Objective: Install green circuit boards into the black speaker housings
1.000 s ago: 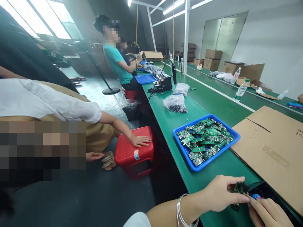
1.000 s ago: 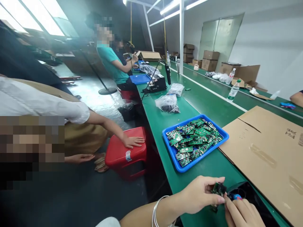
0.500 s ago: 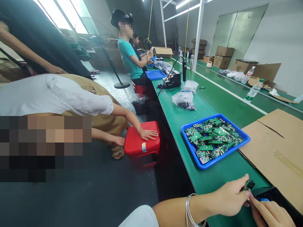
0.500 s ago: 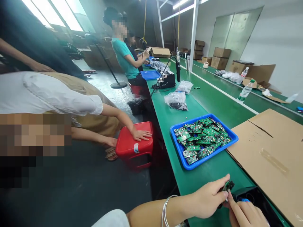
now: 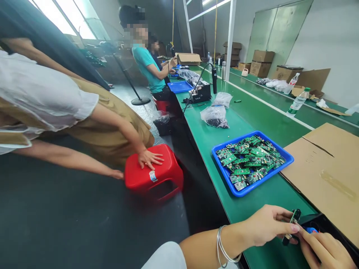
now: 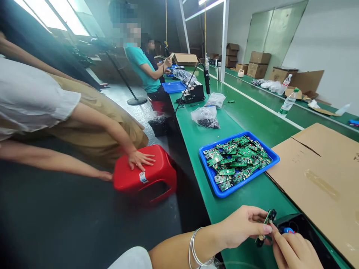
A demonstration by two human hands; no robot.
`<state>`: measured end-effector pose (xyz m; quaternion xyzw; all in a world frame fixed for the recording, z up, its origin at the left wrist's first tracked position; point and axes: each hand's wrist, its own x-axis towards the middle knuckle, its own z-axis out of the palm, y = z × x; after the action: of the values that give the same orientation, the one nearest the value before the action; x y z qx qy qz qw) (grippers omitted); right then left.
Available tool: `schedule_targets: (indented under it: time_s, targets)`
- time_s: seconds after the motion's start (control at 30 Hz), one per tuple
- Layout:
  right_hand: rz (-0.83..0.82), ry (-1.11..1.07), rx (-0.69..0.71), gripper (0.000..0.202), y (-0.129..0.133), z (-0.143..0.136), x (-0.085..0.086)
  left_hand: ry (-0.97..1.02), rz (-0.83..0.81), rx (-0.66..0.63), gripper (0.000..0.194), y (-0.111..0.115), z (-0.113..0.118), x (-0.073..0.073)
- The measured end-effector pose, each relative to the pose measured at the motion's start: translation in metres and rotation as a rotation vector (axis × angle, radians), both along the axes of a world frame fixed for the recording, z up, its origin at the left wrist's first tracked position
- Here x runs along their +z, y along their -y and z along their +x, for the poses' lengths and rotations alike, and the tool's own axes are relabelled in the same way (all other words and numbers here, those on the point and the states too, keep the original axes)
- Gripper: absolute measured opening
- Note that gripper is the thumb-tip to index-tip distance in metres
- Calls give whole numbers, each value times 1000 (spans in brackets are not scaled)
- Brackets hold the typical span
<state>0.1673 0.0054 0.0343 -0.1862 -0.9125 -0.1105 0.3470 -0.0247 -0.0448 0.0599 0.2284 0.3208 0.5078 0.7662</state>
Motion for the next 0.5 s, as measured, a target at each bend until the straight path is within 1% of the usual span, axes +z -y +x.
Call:
schedule_targets:
  time_s: [0.07,0.13,0.2,0.27,0.4,0.5]
  targets:
    - [-33,18,-18,18,6,-6,9,42,-38,-8,61,1,-1,4]
    - [-61,50,-38,20,15,-14,23,75,-52,-19,56,3,-1,7]
    - [-80,54,-79,20,25,-24,36,89,-53,-18,50,7,0,10]
    - [-117,29,-124,18,34,-33,45,81,-39,-13,43,10,0,12]
    - [-237,15,-197,20,42,-44,48,61,-12,-53,34,11,-3,14]
    - [-259,2,-227,26,44,-46,47,28,-22,-72,34,10,-5,15]
